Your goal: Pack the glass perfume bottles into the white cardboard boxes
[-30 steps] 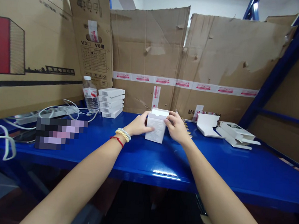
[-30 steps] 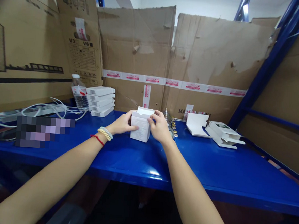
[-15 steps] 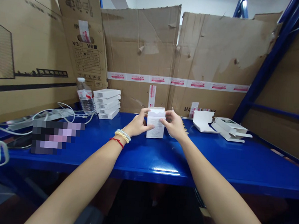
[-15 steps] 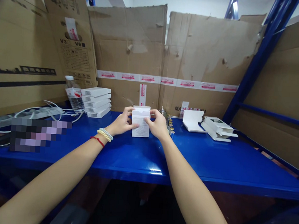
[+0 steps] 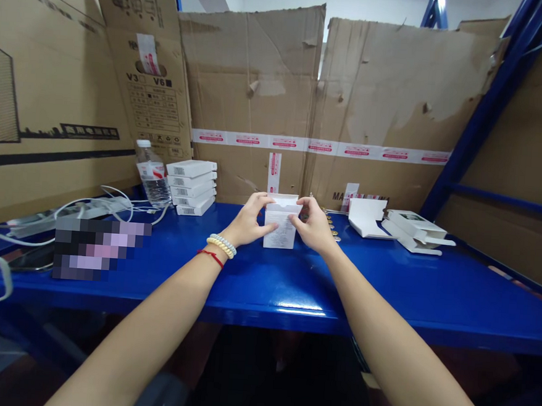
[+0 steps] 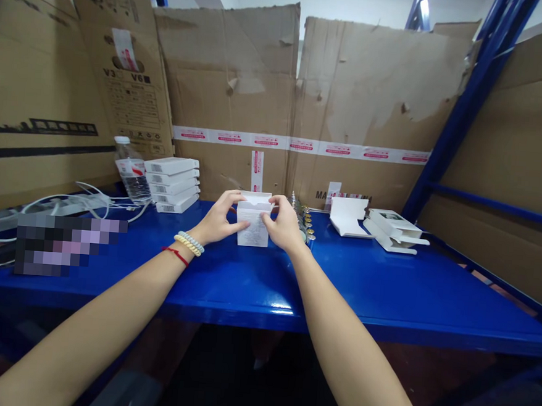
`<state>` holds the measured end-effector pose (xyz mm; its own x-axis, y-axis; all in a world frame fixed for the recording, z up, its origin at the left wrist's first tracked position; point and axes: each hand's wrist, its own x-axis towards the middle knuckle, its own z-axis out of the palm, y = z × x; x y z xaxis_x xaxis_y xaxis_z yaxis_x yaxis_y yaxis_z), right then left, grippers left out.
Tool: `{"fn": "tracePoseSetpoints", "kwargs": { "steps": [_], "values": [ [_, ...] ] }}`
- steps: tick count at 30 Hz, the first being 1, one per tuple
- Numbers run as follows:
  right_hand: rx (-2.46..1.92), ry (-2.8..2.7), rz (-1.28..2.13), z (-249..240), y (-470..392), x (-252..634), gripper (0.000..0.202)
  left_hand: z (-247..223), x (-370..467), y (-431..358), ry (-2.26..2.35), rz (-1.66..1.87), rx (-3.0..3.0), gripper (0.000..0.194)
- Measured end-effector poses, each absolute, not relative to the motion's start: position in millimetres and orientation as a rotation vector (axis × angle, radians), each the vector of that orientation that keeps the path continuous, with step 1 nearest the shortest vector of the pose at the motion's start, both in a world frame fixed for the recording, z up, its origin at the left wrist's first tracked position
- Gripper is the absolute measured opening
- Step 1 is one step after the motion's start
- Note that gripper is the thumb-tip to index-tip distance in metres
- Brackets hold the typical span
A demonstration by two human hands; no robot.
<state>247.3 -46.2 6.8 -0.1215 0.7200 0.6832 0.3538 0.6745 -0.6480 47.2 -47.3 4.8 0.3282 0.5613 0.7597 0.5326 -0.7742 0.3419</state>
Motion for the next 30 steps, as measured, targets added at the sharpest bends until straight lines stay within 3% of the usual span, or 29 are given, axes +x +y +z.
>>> {"fn": "tracePoseSetpoints", "kwargs": {
  "steps": [5, 17, 23, 30],
  "values": [
    [-0.92, -1.718, 0.361, 8, -48, 247, 0.02, 12, 52, -50, 1.017, 1.575, 2.263, 0.025],
    [-0.886, -1.702, 0.417, 7, -45, 248, 0.02, 16, 54, -45, 1.036, 1.601, 1.888, 0.026],
    [-0.899, -1.697, 0.327, 7, -46, 248, 0.021, 14, 53, -41, 1.046, 1.601, 1.87, 0.021],
    [-0.894, -1.703, 0.369, 10, -50, 247, 0.023, 11, 53, -42, 1.029, 1.563, 1.903, 0.028]
  ]
}}
